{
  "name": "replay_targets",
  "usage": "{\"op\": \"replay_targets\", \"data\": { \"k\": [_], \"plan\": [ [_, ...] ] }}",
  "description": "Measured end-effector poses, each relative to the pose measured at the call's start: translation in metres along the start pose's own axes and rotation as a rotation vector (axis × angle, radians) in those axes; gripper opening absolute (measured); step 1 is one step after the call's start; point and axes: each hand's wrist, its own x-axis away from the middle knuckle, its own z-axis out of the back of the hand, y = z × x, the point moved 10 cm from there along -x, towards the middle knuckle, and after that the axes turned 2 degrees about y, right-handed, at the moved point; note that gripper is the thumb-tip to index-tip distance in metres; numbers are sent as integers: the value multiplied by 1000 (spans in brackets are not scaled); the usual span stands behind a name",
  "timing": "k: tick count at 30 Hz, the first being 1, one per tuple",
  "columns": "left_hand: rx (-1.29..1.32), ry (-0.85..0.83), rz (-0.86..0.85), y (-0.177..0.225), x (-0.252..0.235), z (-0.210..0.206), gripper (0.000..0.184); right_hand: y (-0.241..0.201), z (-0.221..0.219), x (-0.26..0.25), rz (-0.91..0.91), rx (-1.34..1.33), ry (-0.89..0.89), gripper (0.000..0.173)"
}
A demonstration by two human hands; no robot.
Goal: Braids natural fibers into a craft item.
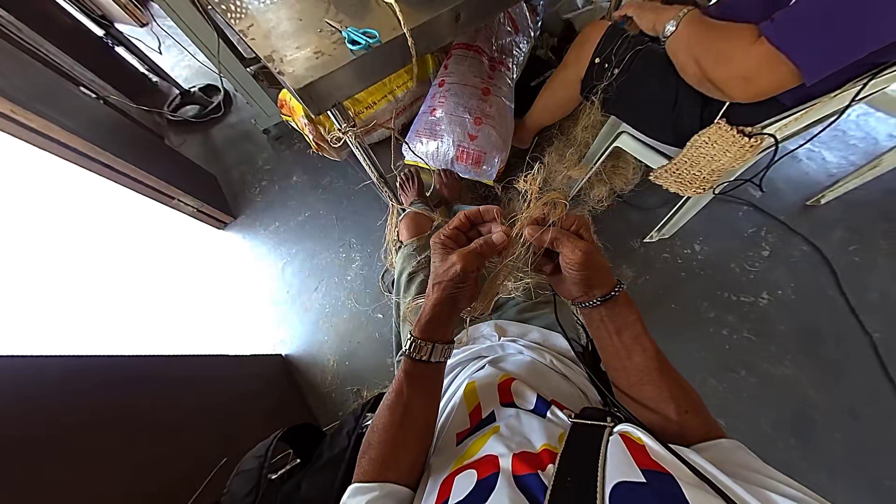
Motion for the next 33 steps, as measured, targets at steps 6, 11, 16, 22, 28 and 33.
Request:
{"op": "replay_targets", "data": {
  "k": [6, 11, 16, 22, 28, 33],
  "plan": [
    [-18, 4, 6, 2, 1, -2, 29, 3, 0, 0, -26, -6, 20, 14],
    [4, 14, 34, 0, 1, 1, 32, 2, 3, 0, -25, -14, 29, 16],
    [49, 21, 38, -1, 0, 3, 33, 3, 4, 1, -49, -30, 40, 17],
    [44, 41, 33, 1, -1, 4, 33, 6, 7, 0, -70, -51, 61, 19],
    [33, 45, 42, 1, 1, 3, 32, 8, 9, 0, -71, -24, 75, 19],
    [30, 38, 31, -3, 2, 4, 32, 9, 10, -1, -59, 1, 73, 17]
  ]
}}
